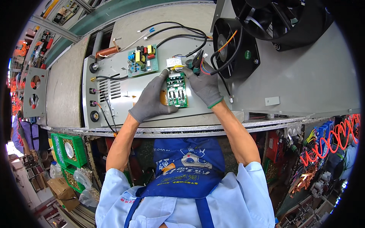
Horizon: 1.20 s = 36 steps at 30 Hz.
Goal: Assembling and wiring electronic components into an inverter unit housing on an assembly line.
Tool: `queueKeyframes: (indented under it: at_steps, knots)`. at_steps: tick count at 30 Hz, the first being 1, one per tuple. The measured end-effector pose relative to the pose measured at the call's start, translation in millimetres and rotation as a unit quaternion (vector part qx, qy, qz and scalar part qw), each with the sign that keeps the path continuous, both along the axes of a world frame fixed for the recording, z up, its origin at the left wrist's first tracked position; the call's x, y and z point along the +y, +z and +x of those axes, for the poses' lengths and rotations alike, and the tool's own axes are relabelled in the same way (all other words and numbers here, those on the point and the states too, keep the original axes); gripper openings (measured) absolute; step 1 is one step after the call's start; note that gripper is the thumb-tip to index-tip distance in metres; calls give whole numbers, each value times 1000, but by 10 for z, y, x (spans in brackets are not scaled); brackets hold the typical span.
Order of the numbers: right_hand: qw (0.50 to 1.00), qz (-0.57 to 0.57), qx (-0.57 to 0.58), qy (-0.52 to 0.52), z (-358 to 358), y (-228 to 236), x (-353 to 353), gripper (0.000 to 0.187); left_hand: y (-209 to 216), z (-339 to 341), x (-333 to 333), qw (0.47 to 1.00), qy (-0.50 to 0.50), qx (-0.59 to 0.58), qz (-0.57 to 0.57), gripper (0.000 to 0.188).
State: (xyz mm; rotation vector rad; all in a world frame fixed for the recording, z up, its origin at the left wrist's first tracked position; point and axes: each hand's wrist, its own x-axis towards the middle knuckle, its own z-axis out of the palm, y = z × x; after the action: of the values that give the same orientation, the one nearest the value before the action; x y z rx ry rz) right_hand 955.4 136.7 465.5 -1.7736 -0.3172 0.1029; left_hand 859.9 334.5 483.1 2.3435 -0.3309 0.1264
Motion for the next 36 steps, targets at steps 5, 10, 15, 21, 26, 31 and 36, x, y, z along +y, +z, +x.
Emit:
queueKeyframes:
  at_steps: [5, 10, 15, 21, 26, 31, 36]
  knots:
    - [999, 9, -51, 7, 14, 147, 21, 27, 7, 7, -1, 1000, -1, -7, -1, 117]
    - [999, -26, -18, 16, 36, 146, 17, 29, -33, -18, 11, 1000, -2, -2, -10, 115]
    - [998, -42, -16, -32, -83, 158, -5, 34, -103, -30, 29, 1000, 12, 8, -20, 117]
    - [998, 53, 41, -23, -397, 354, -154, 33, -6, -43, 23, 999, 14, 49, 9, 117]
    - [992, 35, 121, -23, -684, 330, -355, 34, 19, -31, -16, 996, 14, 33, 76, 114]
    - [995, 12, 93, -19, -867, 344, -441, 34, -13, -27, -29, 990, 12, 26, 135, 115]
    - [995, 81, 53, -32, -1013, 180, -394, 31, -72, -2, -22, 989, 7, 15, 148, 115]
